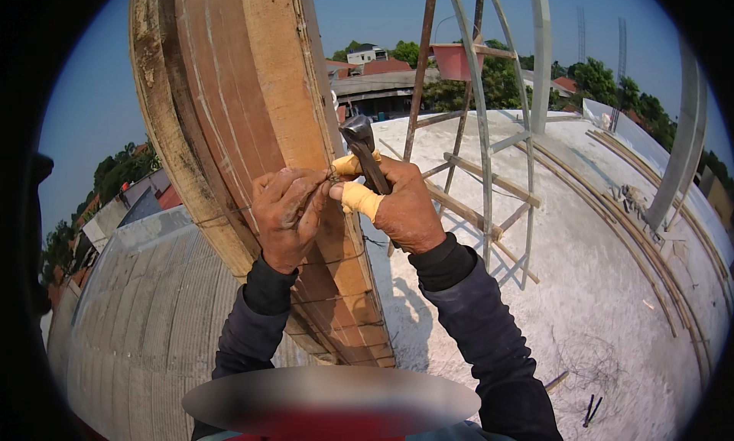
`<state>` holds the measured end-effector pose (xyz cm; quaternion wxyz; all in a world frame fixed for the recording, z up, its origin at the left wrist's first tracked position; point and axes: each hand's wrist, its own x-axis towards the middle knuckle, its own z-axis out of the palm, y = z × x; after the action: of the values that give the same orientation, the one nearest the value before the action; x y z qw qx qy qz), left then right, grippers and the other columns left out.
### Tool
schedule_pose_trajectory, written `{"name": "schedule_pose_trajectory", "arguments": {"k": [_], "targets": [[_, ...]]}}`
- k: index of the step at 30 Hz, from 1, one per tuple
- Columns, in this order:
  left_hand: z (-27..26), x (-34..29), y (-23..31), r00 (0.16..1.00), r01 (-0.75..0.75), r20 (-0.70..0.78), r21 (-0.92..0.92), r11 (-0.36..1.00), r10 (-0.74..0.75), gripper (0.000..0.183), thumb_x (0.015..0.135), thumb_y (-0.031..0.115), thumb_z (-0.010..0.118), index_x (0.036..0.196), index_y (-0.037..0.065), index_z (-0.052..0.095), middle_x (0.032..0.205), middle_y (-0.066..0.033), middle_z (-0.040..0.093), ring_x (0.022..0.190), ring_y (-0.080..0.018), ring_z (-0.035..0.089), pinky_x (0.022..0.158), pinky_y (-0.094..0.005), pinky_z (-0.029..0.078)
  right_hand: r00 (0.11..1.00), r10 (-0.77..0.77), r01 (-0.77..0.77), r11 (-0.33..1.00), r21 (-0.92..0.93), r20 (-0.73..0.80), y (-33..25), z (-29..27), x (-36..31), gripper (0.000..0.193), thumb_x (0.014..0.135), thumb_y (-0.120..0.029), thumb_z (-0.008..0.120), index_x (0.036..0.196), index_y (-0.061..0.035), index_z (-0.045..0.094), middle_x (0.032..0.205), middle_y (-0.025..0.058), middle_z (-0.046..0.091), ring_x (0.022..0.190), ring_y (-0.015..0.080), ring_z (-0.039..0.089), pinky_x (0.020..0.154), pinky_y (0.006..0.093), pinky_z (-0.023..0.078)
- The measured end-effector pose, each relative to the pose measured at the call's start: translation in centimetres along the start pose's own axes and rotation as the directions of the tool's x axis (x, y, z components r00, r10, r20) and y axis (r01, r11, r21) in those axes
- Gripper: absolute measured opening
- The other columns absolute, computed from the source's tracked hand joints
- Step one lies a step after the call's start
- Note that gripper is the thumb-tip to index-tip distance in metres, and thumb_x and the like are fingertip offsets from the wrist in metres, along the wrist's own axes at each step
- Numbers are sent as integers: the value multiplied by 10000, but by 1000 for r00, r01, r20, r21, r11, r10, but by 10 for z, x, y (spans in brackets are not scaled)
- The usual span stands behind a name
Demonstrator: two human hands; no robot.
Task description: The person uses pliers to twist and tighten wire ties around a vertical wooden formwork panel on a construction site. They repeatedly position the wire, twist it with the pliers, and trim excess wire, working along the edge of the panel.
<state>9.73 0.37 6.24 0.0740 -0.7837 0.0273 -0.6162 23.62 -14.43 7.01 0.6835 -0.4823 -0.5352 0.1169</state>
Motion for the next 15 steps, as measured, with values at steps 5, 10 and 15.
{"name": "schedule_pose_trajectory", "arguments": {"k": [5, 10, 15], "targets": [[-1, 1, 0, 1000, 5, -9, -3, 1000, -5, 145, 913, 178, 799, 1038, 106, 777, 919, -28, 745, 875, -214, 673, 867, -361, 431, 999, -19, 19, 1000, 1, -38, 5, 6, 5, 230, 900, -107, 794, 1083, 30, 772, 900, 71, 739, 826, 131, 653, 754, 296, 537], [-1, 0, -1, 999, 1, -32, 5, 1000, -1, 152, 904, 179, 799, 1038, 114, 768, 937, -19, 747, 863, -210, 686, 849, -376, 429, 993, -106, 98, 983, -153, -48, 16, 6, 11, 208, 899, -62, 742, 1076, 44, 764, 886, 76, 743, 805, 131, 648, 734, 310, 538], [-3, -3, 7, 999, 20, -46, 79, 997, -17, 133, 915, 205, 792, 1013, 118, 772, 908, -10, 743, 819, -218, 634, 842, -375, 407, 985, -172, 166, 959, -230, -6, 17, 3, 16, 220, 872, -50, 723, 1067, 47, 755, 876, 117, 741, 791, 145, 653, 729, 328, 538]]}}
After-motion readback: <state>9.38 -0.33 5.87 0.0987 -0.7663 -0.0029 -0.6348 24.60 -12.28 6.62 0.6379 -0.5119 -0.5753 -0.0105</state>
